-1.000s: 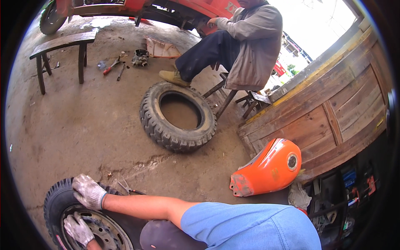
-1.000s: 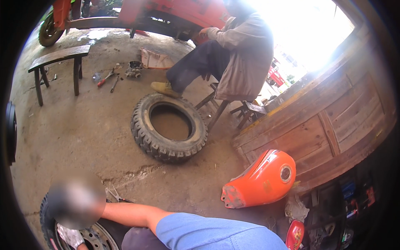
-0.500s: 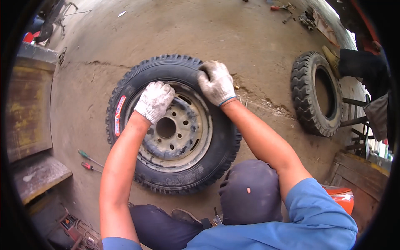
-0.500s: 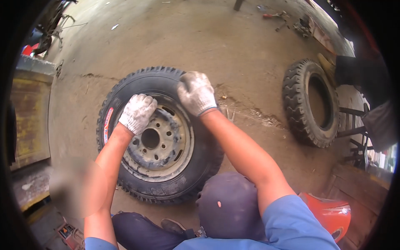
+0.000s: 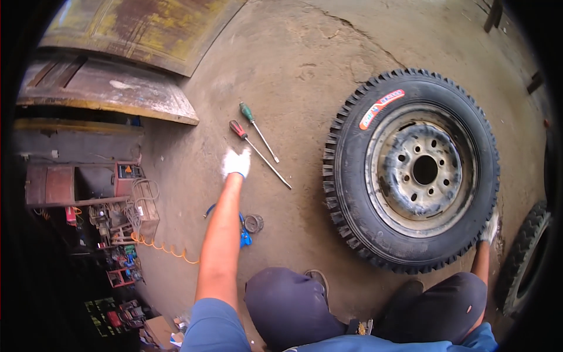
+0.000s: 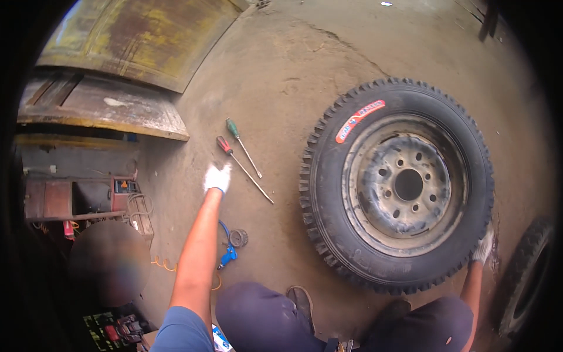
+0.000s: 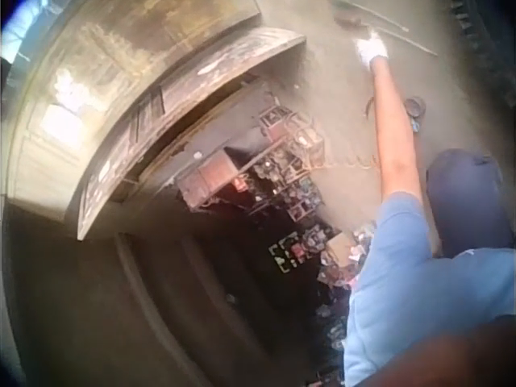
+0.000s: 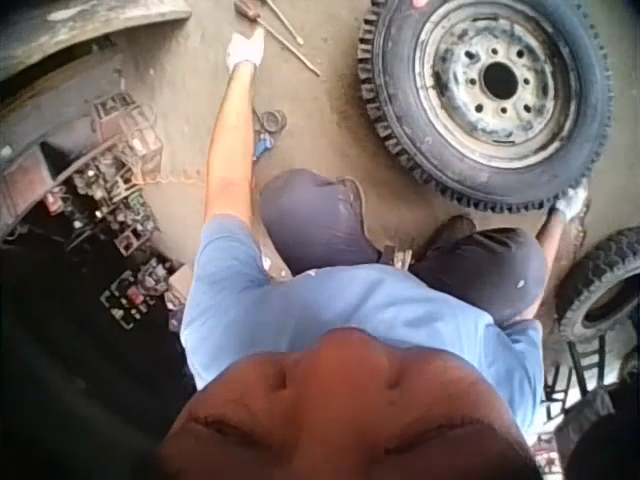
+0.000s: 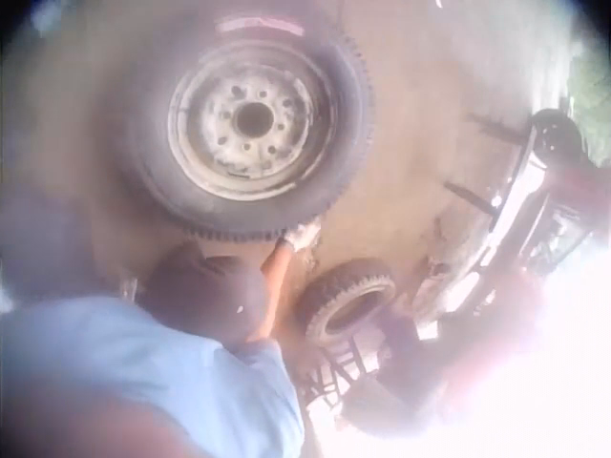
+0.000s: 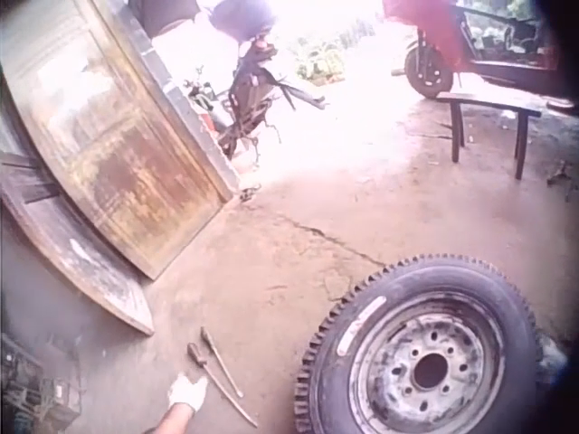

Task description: The person uses a tire iron and an air compressor nozzle with an integrated gauge to seat and inflate a tire on a rim while sitting on the ground.

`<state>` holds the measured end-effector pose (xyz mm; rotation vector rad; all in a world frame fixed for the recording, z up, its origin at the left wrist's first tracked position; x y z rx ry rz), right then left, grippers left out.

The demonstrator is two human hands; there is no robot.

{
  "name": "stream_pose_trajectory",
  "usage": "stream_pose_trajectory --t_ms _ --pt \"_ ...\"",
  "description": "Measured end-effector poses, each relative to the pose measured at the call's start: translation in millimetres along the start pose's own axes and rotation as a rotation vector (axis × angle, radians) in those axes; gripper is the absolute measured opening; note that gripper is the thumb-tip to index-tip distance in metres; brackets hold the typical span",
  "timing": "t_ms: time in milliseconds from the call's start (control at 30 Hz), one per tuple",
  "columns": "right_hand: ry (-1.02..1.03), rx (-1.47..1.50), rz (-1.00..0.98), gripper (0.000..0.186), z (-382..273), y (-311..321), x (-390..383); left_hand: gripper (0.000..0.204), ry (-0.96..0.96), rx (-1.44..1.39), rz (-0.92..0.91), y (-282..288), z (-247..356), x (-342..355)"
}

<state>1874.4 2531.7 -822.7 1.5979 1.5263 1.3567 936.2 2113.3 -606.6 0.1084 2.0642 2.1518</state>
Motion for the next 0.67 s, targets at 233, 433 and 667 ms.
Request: stream_pose_trajectory --t_ms 233,433,667 --pt "-0.802 0.572 -0.325 0.057 -12 -73 -46 0.083 0.137 0.027 0.056 -53 3 2" --pt "-0.909 0.797 -0.304 0.06 -12 -27 -26 0.046 0.235 -0.108 -0.047 -93 -55 27" --pt "-0.958 0.694 -0.059 0.059 -137 113 69 0.04 0.329 -0.568 -0.017 -71 -88 -121"
Point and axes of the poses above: each hand's wrist, its own x-axis towards the middle knuckle, its own y-axis out of the back of the hand, z = x × y, the point moved 3 cm from there along x, towards the middle knuckle, and after that the axes turned 10 degrees about z, right-handed, at the moved point
